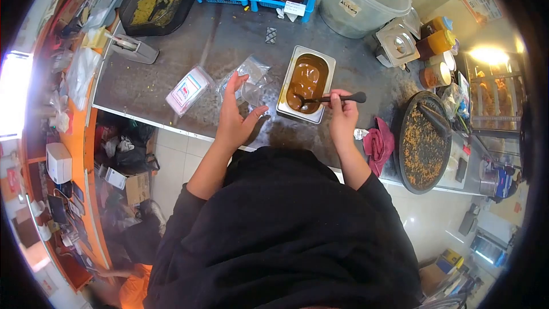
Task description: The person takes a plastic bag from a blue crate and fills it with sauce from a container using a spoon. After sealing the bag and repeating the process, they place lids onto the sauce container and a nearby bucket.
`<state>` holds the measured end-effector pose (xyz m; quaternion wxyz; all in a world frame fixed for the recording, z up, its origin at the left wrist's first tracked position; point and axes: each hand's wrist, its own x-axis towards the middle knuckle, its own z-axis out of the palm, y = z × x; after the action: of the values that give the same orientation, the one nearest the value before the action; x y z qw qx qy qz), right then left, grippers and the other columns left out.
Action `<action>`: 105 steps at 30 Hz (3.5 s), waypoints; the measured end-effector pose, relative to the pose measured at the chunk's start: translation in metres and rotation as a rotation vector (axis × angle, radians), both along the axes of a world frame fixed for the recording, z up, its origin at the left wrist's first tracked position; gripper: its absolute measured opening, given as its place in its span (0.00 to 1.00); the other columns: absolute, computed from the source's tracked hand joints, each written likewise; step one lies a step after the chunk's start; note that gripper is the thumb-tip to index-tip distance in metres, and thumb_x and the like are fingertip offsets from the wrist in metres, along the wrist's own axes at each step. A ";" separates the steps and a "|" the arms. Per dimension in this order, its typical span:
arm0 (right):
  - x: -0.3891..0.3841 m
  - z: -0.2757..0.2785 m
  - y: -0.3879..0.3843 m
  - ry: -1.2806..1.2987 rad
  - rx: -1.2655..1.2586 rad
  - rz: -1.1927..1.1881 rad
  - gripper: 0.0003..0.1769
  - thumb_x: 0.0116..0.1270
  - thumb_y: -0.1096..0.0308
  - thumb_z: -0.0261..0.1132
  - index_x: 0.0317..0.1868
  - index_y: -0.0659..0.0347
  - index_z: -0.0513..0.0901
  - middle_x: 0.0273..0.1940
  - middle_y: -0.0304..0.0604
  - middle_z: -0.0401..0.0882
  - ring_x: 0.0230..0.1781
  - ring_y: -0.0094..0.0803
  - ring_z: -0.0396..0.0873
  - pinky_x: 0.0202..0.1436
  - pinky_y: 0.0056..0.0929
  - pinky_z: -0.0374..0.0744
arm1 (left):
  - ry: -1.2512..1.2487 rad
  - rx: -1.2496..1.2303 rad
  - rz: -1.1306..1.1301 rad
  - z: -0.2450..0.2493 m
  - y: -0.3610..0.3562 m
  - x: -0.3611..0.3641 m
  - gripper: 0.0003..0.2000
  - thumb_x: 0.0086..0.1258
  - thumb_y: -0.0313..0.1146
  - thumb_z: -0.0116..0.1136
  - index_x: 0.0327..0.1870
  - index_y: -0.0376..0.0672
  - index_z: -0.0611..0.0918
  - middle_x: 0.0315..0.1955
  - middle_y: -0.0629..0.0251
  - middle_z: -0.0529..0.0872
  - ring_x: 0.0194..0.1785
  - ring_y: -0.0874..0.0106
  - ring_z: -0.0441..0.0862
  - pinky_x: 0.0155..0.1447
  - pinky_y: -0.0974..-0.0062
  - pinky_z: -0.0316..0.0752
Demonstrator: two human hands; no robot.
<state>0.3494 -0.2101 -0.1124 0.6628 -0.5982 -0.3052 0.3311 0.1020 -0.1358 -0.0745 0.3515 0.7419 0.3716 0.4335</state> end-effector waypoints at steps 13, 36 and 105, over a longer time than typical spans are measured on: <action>0.001 0.028 -0.016 -0.507 0.070 0.041 0.05 0.73 0.73 0.60 0.45 0.65 0.81 0.41 0.44 0.85 0.40 0.28 0.83 0.49 0.25 0.78 | -0.028 -0.004 0.034 -0.001 -0.002 -0.002 0.47 0.58 0.31 0.73 0.74 0.34 0.54 0.65 0.46 0.72 0.70 0.56 0.68 0.73 0.61 0.60; 0.009 0.021 0.025 -1.046 0.151 0.142 0.09 0.63 0.77 0.63 0.43 0.54 0.81 0.39 0.42 0.84 0.43 0.45 0.81 0.49 0.40 0.77 | -0.011 -0.008 0.027 -0.001 -0.004 -0.001 0.48 0.57 0.30 0.75 0.75 0.36 0.54 0.65 0.48 0.72 0.70 0.56 0.68 0.73 0.62 0.60; -0.009 0.036 0.016 -0.839 -0.070 0.064 0.04 0.67 0.73 0.64 0.41 0.59 0.84 0.38 0.44 0.85 0.35 0.36 0.84 0.33 0.29 0.78 | -0.067 -0.070 0.021 -0.006 -0.002 -0.002 0.49 0.55 0.25 0.74 0.75 0.35 0.53 0.66 0.49 0.70 0.70 0.58 0.68 0.73 0.63 0.59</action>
<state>0.3401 -0.1944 -0.0760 0.4496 -0.6935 -0.5557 0.0893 0.0998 -0.1379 -0.0806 0.3847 0.7103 0.3824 0.4486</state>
